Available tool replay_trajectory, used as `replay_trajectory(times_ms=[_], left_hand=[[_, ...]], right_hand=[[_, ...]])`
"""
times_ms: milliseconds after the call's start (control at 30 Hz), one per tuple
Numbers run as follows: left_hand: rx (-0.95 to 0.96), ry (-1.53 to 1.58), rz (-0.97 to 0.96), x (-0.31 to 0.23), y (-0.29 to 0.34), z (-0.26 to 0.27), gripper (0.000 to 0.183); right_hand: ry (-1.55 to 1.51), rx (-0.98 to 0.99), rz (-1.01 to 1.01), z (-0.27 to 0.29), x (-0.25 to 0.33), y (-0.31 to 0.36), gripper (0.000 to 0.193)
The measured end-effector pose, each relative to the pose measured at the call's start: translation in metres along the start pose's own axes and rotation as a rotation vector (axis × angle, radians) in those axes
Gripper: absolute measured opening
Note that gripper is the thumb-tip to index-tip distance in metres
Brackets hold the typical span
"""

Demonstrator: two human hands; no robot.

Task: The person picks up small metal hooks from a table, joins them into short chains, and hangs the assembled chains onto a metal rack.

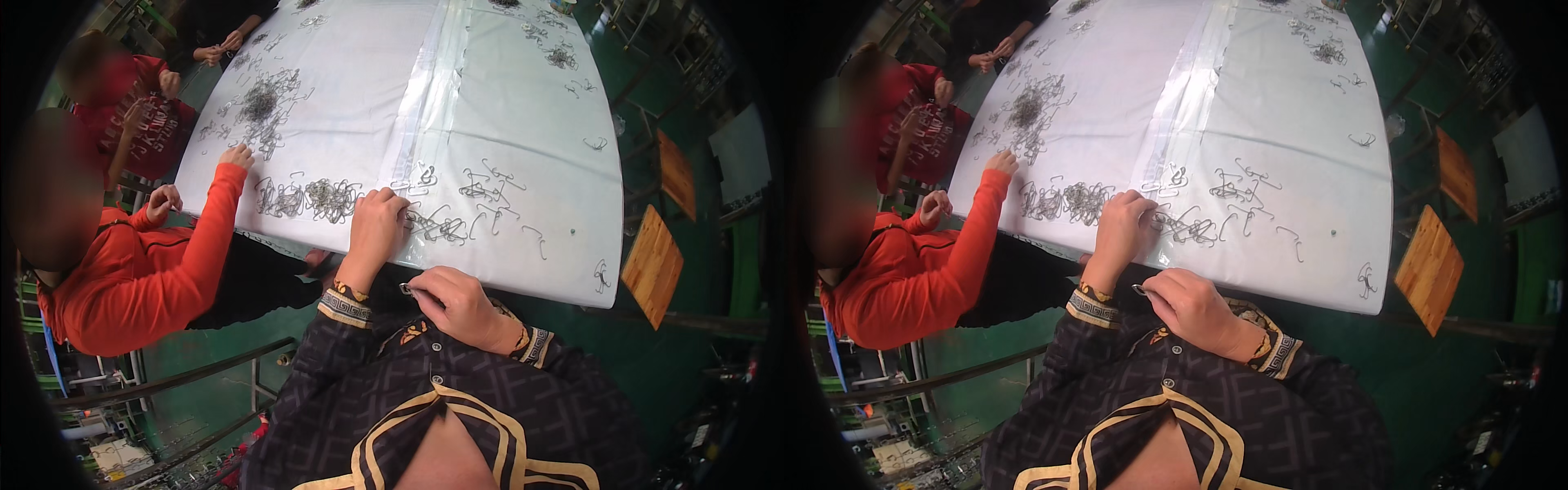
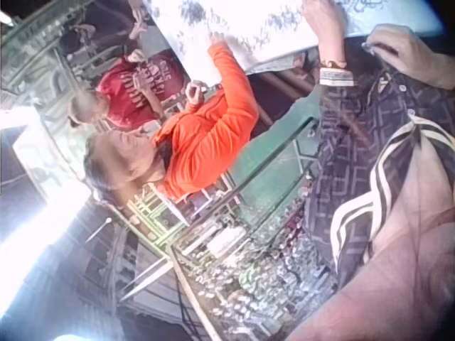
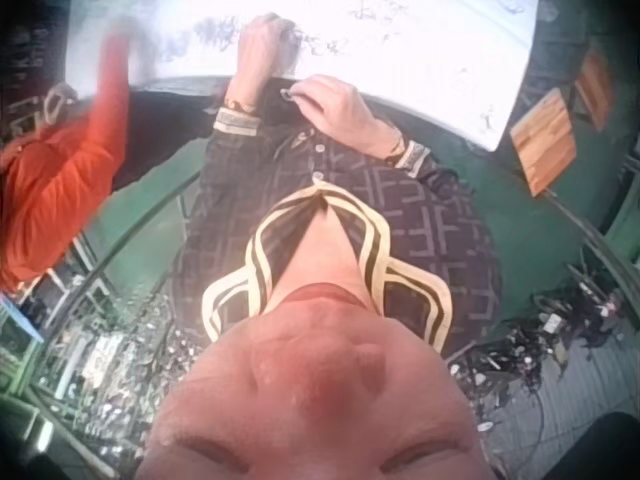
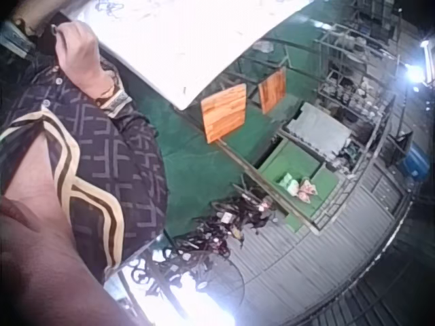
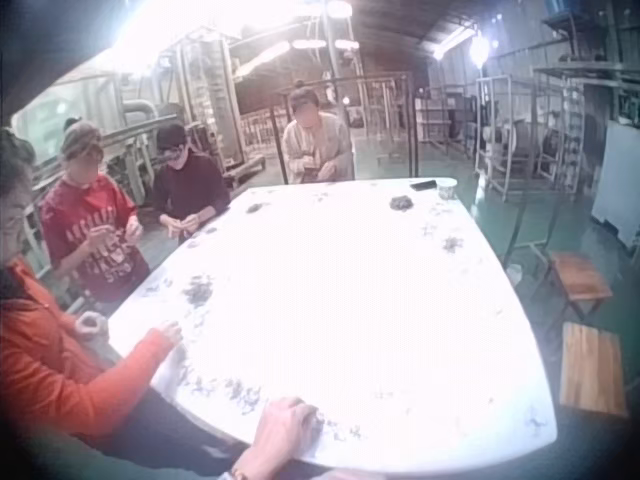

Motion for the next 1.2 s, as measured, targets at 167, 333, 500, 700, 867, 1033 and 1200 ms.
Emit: replay_trajectory(times_ms=[167, 333, 500, 700, 867, 1033, 1200], left_hand=[[-0.026, -0.109, -0.017, 0.004, -0.007, -0.016, 0.006], [0.097, -0.257, -0.033, 0.001, -0.011, -0.025, 0.008], [0.110, -0.132, 0.024, 0.011, -0.017, -0.020, 0.006], [-0.012, 0.650, 0.393, 0.041, 0.009, 0.001, 0.009], [0.033, 1.206, 0.512, 0.008, 0.041, 0.035, 0.010], [0.114, 1.318, 0.381, -0.027, 0.072, 0.057, 0.006], [-0.014, 1.125, 0.346, -0.029, 0.080, 0.048, 0.008]], right_hand=[[0.011, 0.008, 0.002, 0.001, 0.000, 0.002, 0.013], [0.018, 0.010, -0.013, 0.003, 0.000, 0.002, 0.014], [-0.015, 0.018, -0.058, -0.002, -0.001, 0.001, 0.014], [-0.008, 0.026, -0.166, -0.004, -0.008, 0.003, 0.013], [-0.001, -0.032, -0.197, -0.005, -0.013, -0.002, 0.012], [-0.035, -0.053, -0.230, -0.011, -0.019, -0.003, 0.012], [-0.022, -0.042, -0.217, -0.012, -0.016, -0.004, 0.012]])
Point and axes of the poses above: each hand's wrist, its own y-axis away from the middle knuckle, its own z-axis out of the back of the hand, x = y × z, the point moved 4 cm from there along -y, towards the middle knuckle, and after that the axes turned 5 degrees about y, right-handed, at the moved point
